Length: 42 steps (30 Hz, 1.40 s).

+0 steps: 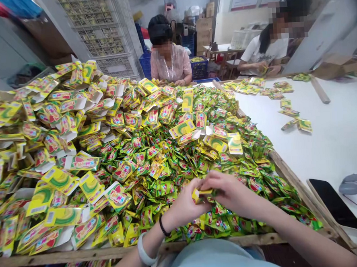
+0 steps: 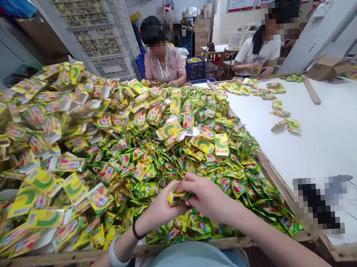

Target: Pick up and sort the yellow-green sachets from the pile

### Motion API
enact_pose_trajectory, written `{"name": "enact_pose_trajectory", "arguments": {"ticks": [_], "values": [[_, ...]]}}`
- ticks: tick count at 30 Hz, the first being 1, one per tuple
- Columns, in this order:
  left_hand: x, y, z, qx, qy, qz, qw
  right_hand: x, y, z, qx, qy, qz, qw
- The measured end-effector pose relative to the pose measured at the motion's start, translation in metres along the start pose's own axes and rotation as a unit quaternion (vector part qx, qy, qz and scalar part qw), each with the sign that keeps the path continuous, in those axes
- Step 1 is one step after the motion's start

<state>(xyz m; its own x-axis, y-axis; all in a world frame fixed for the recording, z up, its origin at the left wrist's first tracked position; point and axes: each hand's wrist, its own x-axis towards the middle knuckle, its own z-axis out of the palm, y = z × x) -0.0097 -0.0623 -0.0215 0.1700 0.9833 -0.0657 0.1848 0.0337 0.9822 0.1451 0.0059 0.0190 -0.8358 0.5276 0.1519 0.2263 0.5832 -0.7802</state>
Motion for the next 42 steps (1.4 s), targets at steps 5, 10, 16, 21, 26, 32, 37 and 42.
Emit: {"name": "enact_pose_trajectory", "arguments": {"ticks": [5,10,16,21,26,32,37,42], "values": [[-0.008,-0.011,0.003,-0.048,-0.051,-0.003,0.998,-0.027,0.006,0.0,0.008,-0.017,0.028,0.999],[-0.007,-0.017,0.005,-0.047,-0.117,-0.052,0.991,-0.043,0.017,0.005,0.04,0.023,-0.006,0.999],[0.006,-0.007,0.01,-0.053,-0.192,-0.031,0.979,-0.052,0.018,0.01,0.01,-0.072,0.013,0.997],[0.004,-0.011,-0.067,0.326,0.035,0.105,0.939,-0.067,0.076,-0.078,-0.268,0.265,0.076,0.923],[-0.002,-0.029,-0.152,0.613,0.136,0.087,0.773,-0.015,0.095,-0.075,-0.447,0.37,0.147,0.801],[0.004,-0.029,-0.151,0.539,0.177,0.093,0.818,0.107,0.055,0.062,-0.065,0.182,0.071,0.979],[0.009,-0.044,-0.108,0.148,0.373,0.013,0.916,0.098,0.062,0.064,0.055,0.224,0.095,0.968],[0.029,-0.048,-0.032,-0.194,0.357,-0.006,0.914,0.053,0.052,0.072,0.121,0.327,0.13,0.928]]}}
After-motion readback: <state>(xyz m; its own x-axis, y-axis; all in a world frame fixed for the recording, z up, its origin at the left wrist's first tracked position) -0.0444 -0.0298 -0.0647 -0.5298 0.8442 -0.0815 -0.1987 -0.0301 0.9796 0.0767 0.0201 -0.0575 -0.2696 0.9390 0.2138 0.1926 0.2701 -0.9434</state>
